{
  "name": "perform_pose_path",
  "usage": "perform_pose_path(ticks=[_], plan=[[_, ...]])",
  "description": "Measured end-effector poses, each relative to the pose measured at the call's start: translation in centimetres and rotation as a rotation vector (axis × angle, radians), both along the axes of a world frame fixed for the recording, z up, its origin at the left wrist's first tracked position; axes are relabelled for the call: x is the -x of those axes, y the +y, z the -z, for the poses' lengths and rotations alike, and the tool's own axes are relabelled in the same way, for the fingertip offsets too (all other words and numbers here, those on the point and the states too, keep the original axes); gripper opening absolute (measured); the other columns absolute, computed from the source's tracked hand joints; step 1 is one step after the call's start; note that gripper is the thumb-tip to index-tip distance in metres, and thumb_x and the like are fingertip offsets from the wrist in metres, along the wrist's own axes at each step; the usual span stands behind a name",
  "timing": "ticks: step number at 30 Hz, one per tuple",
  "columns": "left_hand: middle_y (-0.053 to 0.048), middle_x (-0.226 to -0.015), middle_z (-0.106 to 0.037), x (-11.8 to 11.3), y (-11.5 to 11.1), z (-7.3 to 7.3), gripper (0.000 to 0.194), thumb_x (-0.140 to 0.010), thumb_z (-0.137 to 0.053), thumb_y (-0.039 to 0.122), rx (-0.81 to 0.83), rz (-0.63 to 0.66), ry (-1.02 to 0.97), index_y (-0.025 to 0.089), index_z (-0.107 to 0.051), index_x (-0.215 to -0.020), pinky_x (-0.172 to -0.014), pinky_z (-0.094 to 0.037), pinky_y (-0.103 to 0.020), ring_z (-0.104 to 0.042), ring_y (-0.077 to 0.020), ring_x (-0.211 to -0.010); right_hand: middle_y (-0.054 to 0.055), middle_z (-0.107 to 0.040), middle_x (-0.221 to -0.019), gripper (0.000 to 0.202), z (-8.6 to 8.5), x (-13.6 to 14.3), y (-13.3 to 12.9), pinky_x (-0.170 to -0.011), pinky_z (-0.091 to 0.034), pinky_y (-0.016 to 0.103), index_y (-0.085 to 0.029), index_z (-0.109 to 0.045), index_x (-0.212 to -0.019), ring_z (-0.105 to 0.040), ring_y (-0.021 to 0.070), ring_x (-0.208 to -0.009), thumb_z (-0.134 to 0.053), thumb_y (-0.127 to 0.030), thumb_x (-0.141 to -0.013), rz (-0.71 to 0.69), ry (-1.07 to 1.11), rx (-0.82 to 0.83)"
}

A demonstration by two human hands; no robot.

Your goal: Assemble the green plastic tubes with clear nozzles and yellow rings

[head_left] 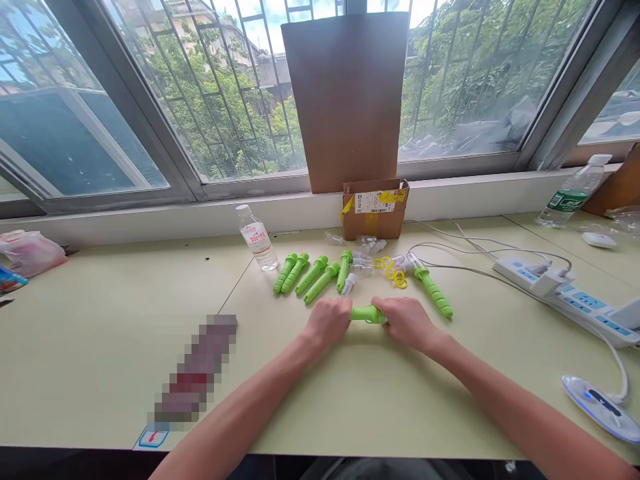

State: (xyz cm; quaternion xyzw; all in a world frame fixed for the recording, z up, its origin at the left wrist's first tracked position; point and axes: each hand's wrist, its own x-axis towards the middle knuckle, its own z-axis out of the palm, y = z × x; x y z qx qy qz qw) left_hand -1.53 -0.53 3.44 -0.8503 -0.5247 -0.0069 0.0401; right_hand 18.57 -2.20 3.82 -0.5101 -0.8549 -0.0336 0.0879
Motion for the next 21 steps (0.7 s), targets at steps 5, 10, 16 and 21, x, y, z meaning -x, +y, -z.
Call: perform_pose_path(ticks=[5,10,16,21], plan=[[-0.015,-0.075,-0.065,-0.4,-0.4,-0.1,0.027,-0.080,-0.038,0.008,-0.070,-0.002,0.006,0.012,-0.064,-0.085,-0.059,-0.041,-0.029,-0.062,-0.0237,-0.071,-0.002,-0.060,-0.065,0.016,0.3,-0.2,0.0,-0.052,-0.013,0.027,-0.022,-0.052,-0.077,-0.047,0.0124,-0.055,-0.054,-0.010,-0.067,-0.002,0.052,0.018],[-0.009,-0.068,-0.062,-0.1,-0.7,-1.4,0.019,-0.077,-0.045,0.019,0.013,-0.089,-0.033,0.015,-0.064,-0.080,-0.056,-0.038,-0.028,-0.060,-0.0213,-0.065,0.002,-0.059,-0.065,0.019,1.3,0.2,0.4,-0.054,-0.015,0.030,-0.018,-0.058,-0.083,-0.046,0.0138,-0.056,-0.045,-0.005,-0.081,-0.075,-0.016,-0.325],[0.002,-0.052,-0.047,1.5,-0.2,-2.9,0.010,-0.066,-0.053,0.023,0.549,-0.001,-0.252,0.018,-0.054,-0.058,-0.043,-0.026,-0.024,-0.043,-0.0114,-0.049,0.002,-0.060,-0.066,0.023,1.2,0.5,0.8,-0.055,-0.016,0.031,-0.019,-0.060,-0.096,-0.044,0.0138,-0.056,-0.040,-0.007,-0.091,-0.243,-0.061,-0.574],[-0.004,-0.059,-0.057,0.6,-0.5,-1.6,0.013,-0.069,-0.052,0.024,0.248,-0.036,-0.147,0.016,-0.060,-0.062,-0.049,-0.032,-0.026,-0.054,-0.0169,-0.057,0.004,-0.060,-0.067,0.020,1.0,0.4,0.5,-0.054,-0.014,0.031,-0.018,-0.058,-0.083,-0.045,0.0141,-0.053,-0.046,-0.003,-0.079,-0.147,-0.117,-0.314]])
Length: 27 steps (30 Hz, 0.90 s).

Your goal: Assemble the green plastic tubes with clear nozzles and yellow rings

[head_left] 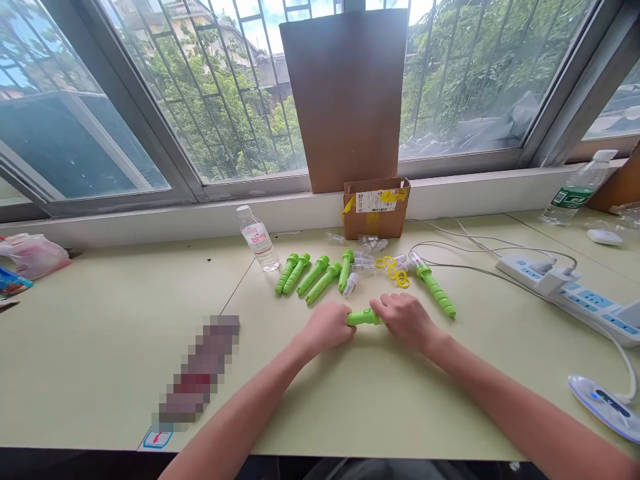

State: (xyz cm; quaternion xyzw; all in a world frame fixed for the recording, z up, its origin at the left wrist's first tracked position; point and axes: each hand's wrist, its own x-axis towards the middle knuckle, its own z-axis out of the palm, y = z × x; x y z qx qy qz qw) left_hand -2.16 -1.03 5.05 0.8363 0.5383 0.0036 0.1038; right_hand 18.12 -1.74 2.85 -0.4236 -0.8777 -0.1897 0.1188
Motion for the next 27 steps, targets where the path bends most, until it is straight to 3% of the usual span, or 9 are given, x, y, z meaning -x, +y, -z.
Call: perform_pose_path(ticks=[8,11,14,18,21,23,25,27], plan=[[-0.011,-0.070,-0.065,-0.8,0.1,1.5,0.022,-0.079,-0.039,0.009,-0.304,0.093,0.187,0.013,-0.061,-0.082,-0.054,-0.041,-0.029,-0.063,-0.0228,-0.062,0.003,-0.064,-0.064,0.009,-0.7,-0.6,0.0,-0.051,-0.013,0.029,-0.018,-0.055,-0.072,-0.050,0.0146,-0.053,-0.053,-0.012,-0.067,0.169,0.060,0.317],[-0.010,-0.070,-0.064,-1.0,0.0,1.8,0.026,-0.079,-0.036,0.006,-0.360,0.084,0.204,0.013,-0.060,-0.083,-0.053,-0.040,-0.028,-0.063,-0.0226,-0.062,0.002,-0.062,-0.060,0.006,-0.4,-1.0,0.3,-0.050,-0.013,0.028,-0.019,-0.054,-0.069,-0.048,0.0136,-0.050,-0.054,-0.014,-0.067,0.156,0.075,0.320],[-0.009,-0.069,-0.063,-1.2,-0.2,1.6,0.021,-0.079,-0.039,0.010,-0.358,0.036,0.165,0.014,-0.060,-0.081,-0.052,-0.037,-0.026,-0.061,-0.0210,-0.061,0.002,-0.061,-0.059,0.005,0.0,-1.2,0.6,-0.050,-0.013,0.028,-0.018,-0.055,-0.070,-0.045,0.0126,-0.049,-0.053,-0.013,-0.070,0.121,0.110,0.221],[-0.003,-0.062,-0.058,-0.9,-0.5,0.1,0.008,-0.073,-0.050,0.021,-0.152,-0.009,-0.053,0.016,-0.054,-0.068,-0.050,-0.031,-0.024,-0.056,-0.0166,-0.058,0.002,-0.059,-0.059,0.017,0.0,-1.3,1.0,-0.054,-0.016,0.030,-0.016,-0.056,-0.067,-0.045,0.0137,-0.055,-0.049,-0.003,-0.073,0.028,0.096,-0.110],[0.002,-0.053,-0.050,-0.1,-0.8,-1.3,0.017,-0.073,-0.049,0.028,0.347,0.064,-0.306,0.018,-0.047,-0.060,-0.045,-0.029,-0.023,-0.048,-0.0118,-0.049,0.000,-0.057,-0.058,0.022,-0.4,-1.2,0.9,-0.057,-0.019,0.030,-0.017,-0.059,-0.070,-0.043,0.0136,-0.057,-0.048,-0.001,-0.080,-0.109,0.088,-0.408],[0.003,-0.049,-0.047,0.3,-1.0,-1.7,0.025,-0.075,-0.048,0.036,0.701,0.077,-0.371,0.018,-0.045,-0.058,-0.043,-0.031,-0.023,-0.045,-0.0109,-0.044,-0.001,-0.056,-0.060,0.018,-0.6,-1.1,0.8,-0.058,-0.020,0.030,-0.017,-0.060,-0.075,-0.041,0.0132,-0.057,-0.050,-0.005,-0.085,-0.183,0.097,-0.524],[0.005,-0.046,-0.039,0.4,-1.1,-1.3,0.026,-0.071,-0.052,0.035,0.684,0.019,-0.387,0.019,-0.040,-0.055,-0.041,-0.026,-0.023,-0.037,-0.0088,-0.041,-0.001,-0.056,-0.061,0.017,-0.6,-1.0,0.7,-0.058,-0.020,0.030,-0.017,-0.060,-0.076,-0.040,0.0130,-0.057,-0.051,-0.006,-0.085,-0.195,0.096,-0.553],[0.006,-0.048,-0.036,0.2,-1.1,-0.4,0.018,-0.068,-0.050,0.026,0.464,-0.020,-0.398,0.019,-0.039,-0.055,-0.041,-0.021,-0.023,-0.034,-0.0081,-0.043,0.000,-0.055,-0.060,0.020,-0.4,-0.9,0.7,-0.058,-0.019,0.031,-0.017,-0.058,-0.072,-0.040,0.0133,-0.057,-0.049,-0.004,-0.084,-0.148,0.082,-0.516]])
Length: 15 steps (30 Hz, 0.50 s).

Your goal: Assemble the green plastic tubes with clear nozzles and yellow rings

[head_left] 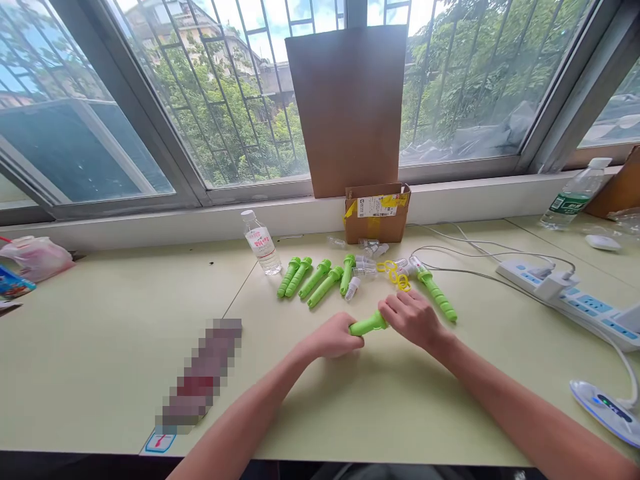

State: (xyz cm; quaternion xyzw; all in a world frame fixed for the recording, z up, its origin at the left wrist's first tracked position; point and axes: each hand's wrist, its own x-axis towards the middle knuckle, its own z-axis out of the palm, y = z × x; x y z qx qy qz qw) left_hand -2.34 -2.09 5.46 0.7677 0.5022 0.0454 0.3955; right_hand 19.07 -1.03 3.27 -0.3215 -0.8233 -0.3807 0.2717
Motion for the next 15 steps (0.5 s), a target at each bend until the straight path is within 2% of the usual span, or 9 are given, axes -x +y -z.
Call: perform_pose_path(ticks=[2,5,8,10,12,15], plan=[[0.004,-0.049,-0.040,-0.4,0.2,1.0,0.013,-0.067,-0.049,0.021,-0.215,-0.024,0.097,0.018,-0.043,-0.055,-0.043,-0.021,-0.024,-0.038,-0.0096,-0.046,0.001,-0.055,-0.059,0.022,0.2,0.1,0.0,-0.057,-0.017,0.031,-0.017,-0.056,-0.068,-0.041,0.0137,-0.056,-0.048,-0.001,-0.081,0.068,-0.014,0.089],[-0.001,-0.059,-0.056,-0.7,0.5,1.9,0.010,-0.071,-0.049,0.022,-0.476,-0.013,0.318,0.018,-0.055,-0.064,-0.048,-0.030,-0.024,-0.052,-0.0148,-0.055,0.002,-0.058,-0.061,0.019,0.5,0.3,-0.1,-0.055,-0.015,0.031,-0.017,-0.055,-0.068,-0.043,0.0141,-0.055,-0.049,0.000,-0.074,0.154,-0.035,0.319],[-0.009,-0.071,-0.065,-0.8,1.0,2.1,0.014,-0.074,-0.048,0.019,-0.604,0.020,0.479,0.016,-0.062,-0.079,-0.055,-0.038,-0.027,-0.061,-0.0214,-0.064,0.001,-0.060,-0.061,0.014,0.7,0.5,-0.2,-0.053,-0.011,0.031,-0.018,-0.054,-0.071,-0.044,0.0135,-0.052,-0.053,-0.005,-0.065,0.227,-0.017,0.601],[-0.012,-0.075,-0.067,-0.9,1.3,2.1,0.019,-0.075,-0.046,0.015,-0.623,0.027,0.512,0.014,-0.062,-0.085,-0.059,-0.041,-0.030,-0.063,-0.0244,-0.068,0.000,-0.060,-0.060,0.014,1.0,0.4,-0.2,-0.052,-0.010,0.030,-0.019,-0.053,-0.071,-0.044,0.0130,-0.050,-0.055,-0.008,-0.063,0.258,0.014,0.702],[-0.014,-0.078,-0.067,-1.2,1.3,2.0,0.022,-0.077,-0.043,0.012,-0.638,0.023,0.518,0.013,-0.062,-0.088,-0.060,-0.041,-0.031,-0.064,-0.0253,-0.070,-0.001,-0.060,-0.061,0.012,1.3,0.3,0.0,-0.052,-0.011,0.030,-0.019,-0.053,-0.070,-0.044,0.0129,-0.051,-0.055,-0.008,-0.065,0.260,0.054,0.679],[-0.011,-0.074,-0.065,-1.5,1.1,1.3,0.019,-0.077,-0.043,0.015,-0.637,-0.019,0.470,0.014,-0.061,-0.081,-0.057,-0.038,-0.029,-0.062,-0.0232,-0.067,0.001,-0.059,-0.061,0.014,1.6,-0.1,0.4,-0.054,-0.014,0.030,-0.018,-0.054,-0.069,-0.044,0.0135,-0.055,-0.052,-0.005,-0.071,0.206,0.081,0.452]])
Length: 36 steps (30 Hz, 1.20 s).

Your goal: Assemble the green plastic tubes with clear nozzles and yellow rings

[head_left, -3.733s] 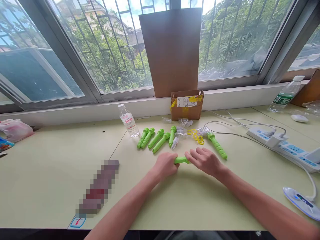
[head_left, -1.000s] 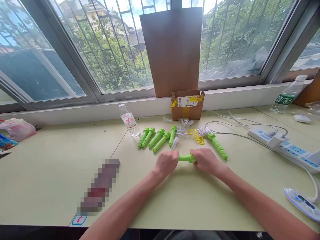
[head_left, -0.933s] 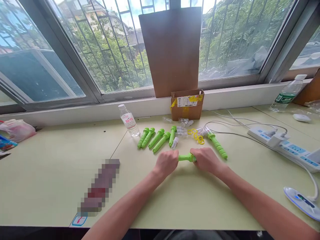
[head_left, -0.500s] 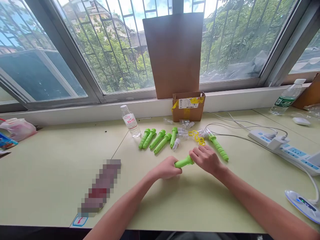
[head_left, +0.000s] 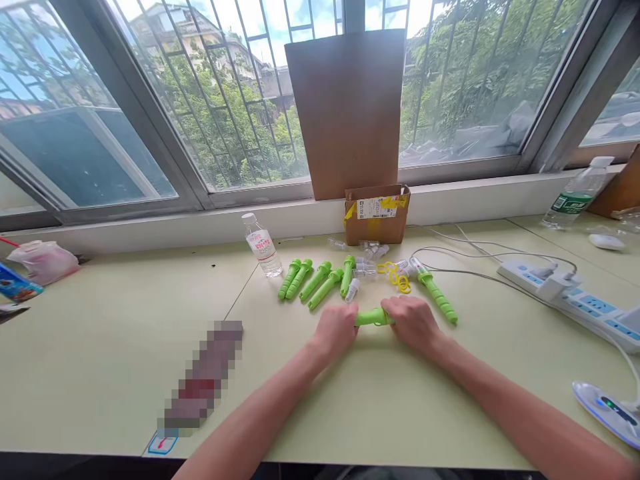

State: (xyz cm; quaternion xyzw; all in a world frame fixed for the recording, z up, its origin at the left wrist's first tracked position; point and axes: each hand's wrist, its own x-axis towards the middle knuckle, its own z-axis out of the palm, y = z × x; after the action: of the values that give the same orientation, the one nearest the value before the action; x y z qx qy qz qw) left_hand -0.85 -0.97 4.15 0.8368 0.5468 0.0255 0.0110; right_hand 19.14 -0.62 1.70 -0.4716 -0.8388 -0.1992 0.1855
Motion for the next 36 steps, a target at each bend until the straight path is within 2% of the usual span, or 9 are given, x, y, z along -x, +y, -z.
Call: perform_pose_path(ticks=[3,6,7,11,14,18,23,28,36], plan=[[-0.003,-0.060,-0.057,0.3,-0.3,-1.3,0.011,-0.071,-0.051,0.023,0.210,0.001,-0.190,0.016,-0.055,-0.064,-0.050,-0.032,-0.025,-0.055,-0.0166,-0.058,0.000,-0.057,-0.060,0.020,-0.5,-0.2,0.1,-0.057,-0.019,0.030,-0.019,-0.058,-0.074,-0.042,0.0134,-0.057,-0.048,-0.003,-0.082,-0.119,-0.038,-0.325],[0.002,-0.049,-0.048,0.8,-0.5,-2.2,0.024,-0.073,-0.050,0.034,0.742,0.099,-0.359,0.018,-0.047,-0.056,-0.044,-0.030,-0.024,-0.045,-0.0115,-0.045,0.000,-0.059,-0.067,0.014,-1.2,0.0,-0.2,-0.061,-0.023,0.030,-0.020,-0.060,-0.084,-0.042,0.0130,-0.060,-0.050,-0.009,-0.087,-0.242,-0.053,-0.518],[0.003,-0.048,-0.046,0.9,-0.6,-2.2,0.024,-0.072,-0.051,0.034,0.824,0.095,-0.382,0.018,-0.045,-0.055,-0.043,-0.029,-0.024,-0.043,-0.0108,-0.043,0.000,-0.059,-0.068,0.014,-1.4,0.0,-0.3,-0.061,-0.023,0.030,-0.020,-0.060,-0.085,-0.042,0.0130,-0.061,-0.051,-0.010,-0.087,-0.256,-0.055,-0.543],[0.005,-0.048,-0.034,0.3,-0.8,-0.8,0.016,-0.066,-0.050,0.024,0.490,-0.044,-0.425,0.019,-0.041,-0.054,-0.041,-0.020,-0.024,-0.030,-0.0082,-0.043,-0.001,-0.053,-0.060,0.017,-1.6,0.3,-0.2,-0.060,-0.021,0.031,-0.018,-0.057,-0.074,-0.038,0.0133,-0.058,-0.050,-0.007,-0.086,-0.222,-0.082,-0.539],[0.002,-0.050,-0.044,-0.3,-1.0,0.2,0.014,-0.069,-0.049,0.024,0.339,-0.065,-0.301,0.018,-0.050,-0.056,-0.044,-0.022,-0.025,-0.038,-0.0102,-0.045,-0.001,-0.050,-0.057,0.022,-1.6,0.3,-0.1,-0.059,-0.019,0.031,-0.018,-0.054,-0.068,-0.036,0.0136,-0.056,-0.049,-0.006,-0.085,-0.176,-0.118,-0.487],[-0.005,-0.062,-0.061,-0.6,-1.0,0.2,0.019,-0.076,-0.047,0.026,0.193,-0.036,-0.143,0.017,-0.062,-0.067,-0.050,-0.031,-0.026,-0.055,-0.0166,-0.056,0.001,-0.052,-0.057,0.026,-1.5,0.4,-0.2,-0.057,-0.016,0.032,-0.017,-0.054,-0.066,-0.038,0.0143,-0.055,-0.045,-0.001,-0.085,-0.139,-0.158,-0.357],[-0.010,-0.075,-0.068,-0.9,-0.6,0.0,0.021,-0.079,-0.047,0.024,0.129,-0.044,-0.025,0.016,-0.067,-0.078,-0.060,-0.042,-0.028,-0.064,-0.0220,-0.068,0.004,-0.057,-0.059,0.024,-1.4,0.5,-0.1,-0.057,-0.015,0.031,-0.016,-0.056,-0.067,-0.043,0.0154,-0.056,-0.044,0.002,-0.078,-0.083,-0.151,-0.153],[-0.011,-0.074,-0.068,-1.1,-0.1,0.4,0.022,-0.080,-0.047,0.024,0.075,-0.033,0.005,0.015,-0.068,-0.079,-0.061,-0.045,-0.030,-0.066,-0.0238,-0.069,0.006,-0.061,-0.064,0.022,-1.6,0.5,-0.2,-0.056,-0.015,0.031,-0.015,-0.058,-0.073,-0.050,0.0175,-0.058,-0.047,0.003,-0.069,-0.016,-0.193,0.033],[-0.013,-0.077,-0.068,-1.0,0.4,0.9,0.020,-0.078,-0.049,0.021,0.041,-0.024,0.024,0.013,-0.066,-0.084,-0.064,-0.048,-0.032,-0.067,-0.0252,-0.073,0.007,-0.064,-0.065,0.019,-2.1,0.7,-0.3,-0.054,-0.017,0.030,-0.015,-0.056,-0.073,-0.055,0.0173,-0.055,-0.047,0.001,-0.068,0.045,-0.156,0.174]])
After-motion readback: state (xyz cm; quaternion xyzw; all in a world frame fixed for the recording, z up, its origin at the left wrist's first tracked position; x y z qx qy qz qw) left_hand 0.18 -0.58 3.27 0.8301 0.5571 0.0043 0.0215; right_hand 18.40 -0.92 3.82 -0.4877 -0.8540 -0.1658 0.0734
